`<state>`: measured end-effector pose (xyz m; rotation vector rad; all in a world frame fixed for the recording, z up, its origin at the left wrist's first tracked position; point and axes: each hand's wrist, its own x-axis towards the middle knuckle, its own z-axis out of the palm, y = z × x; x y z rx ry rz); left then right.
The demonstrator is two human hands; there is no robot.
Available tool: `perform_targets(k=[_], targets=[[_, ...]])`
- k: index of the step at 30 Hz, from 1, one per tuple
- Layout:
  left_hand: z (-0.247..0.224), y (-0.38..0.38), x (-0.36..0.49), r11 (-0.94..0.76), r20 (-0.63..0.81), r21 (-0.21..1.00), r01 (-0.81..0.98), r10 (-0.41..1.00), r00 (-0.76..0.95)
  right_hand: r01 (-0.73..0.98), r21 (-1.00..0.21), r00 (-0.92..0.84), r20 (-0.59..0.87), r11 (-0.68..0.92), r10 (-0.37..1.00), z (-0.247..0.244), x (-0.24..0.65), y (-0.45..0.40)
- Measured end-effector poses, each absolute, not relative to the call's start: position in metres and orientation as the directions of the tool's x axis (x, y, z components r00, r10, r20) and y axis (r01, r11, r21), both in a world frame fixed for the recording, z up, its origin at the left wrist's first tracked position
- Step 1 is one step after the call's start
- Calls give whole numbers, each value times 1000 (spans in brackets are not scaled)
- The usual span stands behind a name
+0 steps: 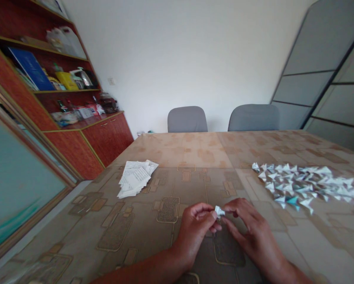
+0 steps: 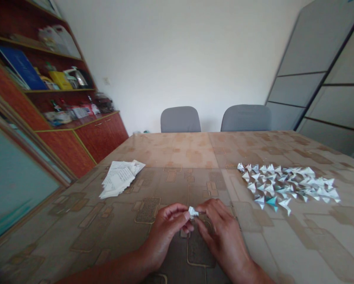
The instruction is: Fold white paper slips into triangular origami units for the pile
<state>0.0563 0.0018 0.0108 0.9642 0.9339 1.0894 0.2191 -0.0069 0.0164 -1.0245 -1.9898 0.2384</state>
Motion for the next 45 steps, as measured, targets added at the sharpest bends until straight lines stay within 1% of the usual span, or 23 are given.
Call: perform_targets(k=[6,12,16,20,26,31,35,41,45], targets=[[8,3,59,177,-125,947,-268,972,199,590,-534,-271,575,606,772,13,222,-8],[3,3,60,175,-141,967,-188,974,179,637,-551,-236,526,539,817,11,222,-6],[4,3,59,154,-126,967,-205,981,147,637,-581,-207,506,508,838,10,224,-5],[7,5,57,152,-116,960,-236,980,160,617,-630,-186,466,472,865,9,226,-5],[8,5,56,120,-82,963,-240,983,162,555,-723,-208,359,412,910,12,223,-3],[2,6,56,85,-54,979,-187,985,164,465,-827,-194,253,316,948,11,220,0],[-4,8,55,62,-37,988,-143,985,168,463,-836,-151,254,296,955,12,220,1],[-2,8,55,97,-57,978,-186,976,211,455,-838,-131,270,300,954,12,219,0],[1,7,54,111,-65,974,-197,972,227,420,-857,-114,278,300,954,12,218,-1]])
